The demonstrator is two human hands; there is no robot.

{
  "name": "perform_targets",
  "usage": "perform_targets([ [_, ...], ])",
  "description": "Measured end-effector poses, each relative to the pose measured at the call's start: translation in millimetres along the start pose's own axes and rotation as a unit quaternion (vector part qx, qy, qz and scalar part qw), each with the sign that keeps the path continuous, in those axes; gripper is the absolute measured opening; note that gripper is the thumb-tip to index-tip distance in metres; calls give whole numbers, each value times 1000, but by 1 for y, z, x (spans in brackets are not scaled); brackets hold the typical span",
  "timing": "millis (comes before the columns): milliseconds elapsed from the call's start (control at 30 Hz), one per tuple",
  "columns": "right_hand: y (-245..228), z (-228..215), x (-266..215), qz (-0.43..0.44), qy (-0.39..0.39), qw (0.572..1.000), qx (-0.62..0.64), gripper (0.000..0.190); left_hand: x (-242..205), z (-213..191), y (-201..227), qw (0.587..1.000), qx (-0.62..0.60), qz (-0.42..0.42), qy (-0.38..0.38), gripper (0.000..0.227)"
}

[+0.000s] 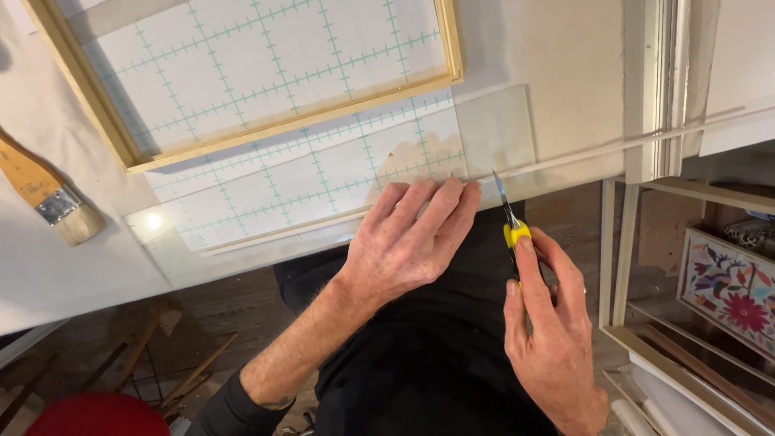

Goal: Measuring and cutting plastic spacer strips to fit into a wooden picture frame.

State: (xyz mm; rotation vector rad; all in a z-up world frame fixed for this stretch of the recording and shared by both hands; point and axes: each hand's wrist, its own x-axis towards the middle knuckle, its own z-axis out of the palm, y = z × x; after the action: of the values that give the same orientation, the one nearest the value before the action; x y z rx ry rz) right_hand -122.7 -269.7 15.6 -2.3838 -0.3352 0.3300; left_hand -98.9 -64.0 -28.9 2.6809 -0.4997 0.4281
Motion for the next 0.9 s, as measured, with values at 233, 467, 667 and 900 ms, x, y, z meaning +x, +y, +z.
perform_targets([
  [233, -3, 4, 3, -8, -8, 1000, -16, 52, -1, 1, 0, 1000, 6, 6, -4, 31],
  [467, -3, 6, 1, -20, -3, 1000, -16, 54, -1, 2, 1, 1000, 7, 15, -10, 31],
  [667, -1, 7, -2, -7, -13, 1000, -2, 54, 0, 1, 1, 1000, 3, 12, -17, 31],
  [900, -1, 8, -1, -24, -8, 1000, -4, 53, -2, 3, 1, 1000, 14, 16, -18, 32],
])
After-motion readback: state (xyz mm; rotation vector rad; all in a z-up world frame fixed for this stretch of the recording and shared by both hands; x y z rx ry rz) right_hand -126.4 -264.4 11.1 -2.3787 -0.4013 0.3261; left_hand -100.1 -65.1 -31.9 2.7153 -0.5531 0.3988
